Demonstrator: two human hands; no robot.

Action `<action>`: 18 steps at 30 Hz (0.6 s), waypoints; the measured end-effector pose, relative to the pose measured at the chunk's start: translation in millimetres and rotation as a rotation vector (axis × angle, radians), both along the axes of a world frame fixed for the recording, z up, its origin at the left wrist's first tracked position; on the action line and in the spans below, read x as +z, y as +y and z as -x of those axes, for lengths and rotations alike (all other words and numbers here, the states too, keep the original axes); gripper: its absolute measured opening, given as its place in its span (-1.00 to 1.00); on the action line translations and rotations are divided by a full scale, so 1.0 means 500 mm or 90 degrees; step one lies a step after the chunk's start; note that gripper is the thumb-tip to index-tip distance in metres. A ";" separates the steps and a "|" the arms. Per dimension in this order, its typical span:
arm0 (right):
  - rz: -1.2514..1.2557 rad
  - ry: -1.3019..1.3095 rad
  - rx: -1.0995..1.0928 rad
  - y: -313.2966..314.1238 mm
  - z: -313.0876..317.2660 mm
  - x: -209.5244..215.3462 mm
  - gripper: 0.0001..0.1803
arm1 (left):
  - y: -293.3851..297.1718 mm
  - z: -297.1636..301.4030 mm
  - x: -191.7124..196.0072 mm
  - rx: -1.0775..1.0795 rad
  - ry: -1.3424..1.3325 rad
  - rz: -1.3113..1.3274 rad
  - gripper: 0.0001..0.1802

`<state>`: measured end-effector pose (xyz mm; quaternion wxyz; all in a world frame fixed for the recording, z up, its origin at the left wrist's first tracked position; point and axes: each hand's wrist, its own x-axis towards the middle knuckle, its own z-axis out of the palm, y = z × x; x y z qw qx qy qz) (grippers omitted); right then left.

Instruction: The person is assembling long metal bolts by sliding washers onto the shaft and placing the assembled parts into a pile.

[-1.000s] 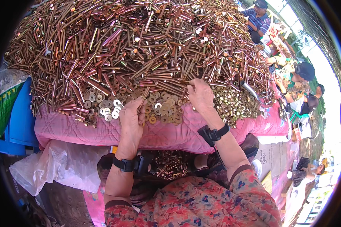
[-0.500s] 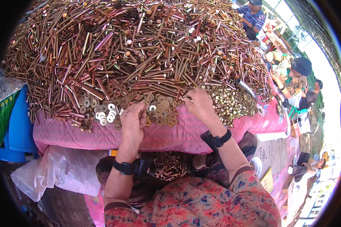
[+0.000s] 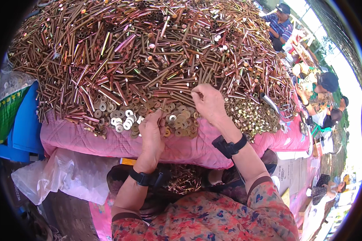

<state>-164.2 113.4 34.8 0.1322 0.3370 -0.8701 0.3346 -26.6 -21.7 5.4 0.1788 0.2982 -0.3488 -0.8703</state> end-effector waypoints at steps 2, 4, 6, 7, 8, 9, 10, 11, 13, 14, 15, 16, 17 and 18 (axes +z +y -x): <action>0.024 -0.054 0.058 -0.051 -0.019 0.010 -0.88 | -0.009 0.001 0.003 0.089 0.010 -0.022 -0.82; 0.039 -0.032 0.114 -0.105 -0.029 0.004 -0.89 | -0.031 -0.003 0.013 0.129 0.004 -0.009 -0.81; 0.013 -0.033 0.156 -0.162 -0.044 -0.001 -0.87 | -0.060 -0.015 0.014 0.161 0.027 0.018 -0.81; -0.006 -0.060 0.163 -0.189 -0.055 -0.004 -0.86 | -0.068 -0.015 0.017 0.164 0.029 0.019 -0.81; -0.050 -0.072 0.154 -0.211 -0.065 -0.005 -0.83 | -0.075 -0.014 0.023 0.191 0.035 0.016 -0.81; -0.048 -0.072 0.158 -0.230 -0.072 -0.014 -0.83 | -0.080 -0.016 0.027 0.221 0.040 0.013 -0.80; -0.090 -0.065 0.150 -0.244 -0.076 -0.026 -0.82 | -0.082 -0.018 0.030 0.220 0.032 0.013 -0.80; -0.131 -0.058 0.141 -0.251 -0.076 -0.034 -0.80 | -0.083 -0.018 0.030 0.221 0.033 0.014 -0.80; -0.170 -0.058 0.137 -0.251 -0.080 -0.024 -0.80 | -0.089 -0.024 0.028 0.205 0.005 0.031 -0.82; -0.144 -0.072 0.105 -0.238 -0.079 -0.017 -0.80 | -0.091 -0.028 0.032 0.207 0.005 0.030 -0.82; -0.119 -0.085 0.073 -0.219 -0.081 0.000 -0.81 | -0.089 -0.033 0.044 0.195 0.011 0.055 -0.82; -0.081 -0.062 0.062 -0.189 -0.073 0.009 -0.81 | -0.084 -0.030 0.048 0.176 0.015 0.079 -0.82; -0.046 -0.033 0.067 -0.159 -0.059 0.006 -0.81 | -0.081 -0.025 0.045 0.170 0.015 0.075 -0.82; -0.027 -0.024 0.074 -0.132 -0.055 0.012 -0.81 | -0.084 -0.026 0.042 0.154 0.005 0.112 -0.83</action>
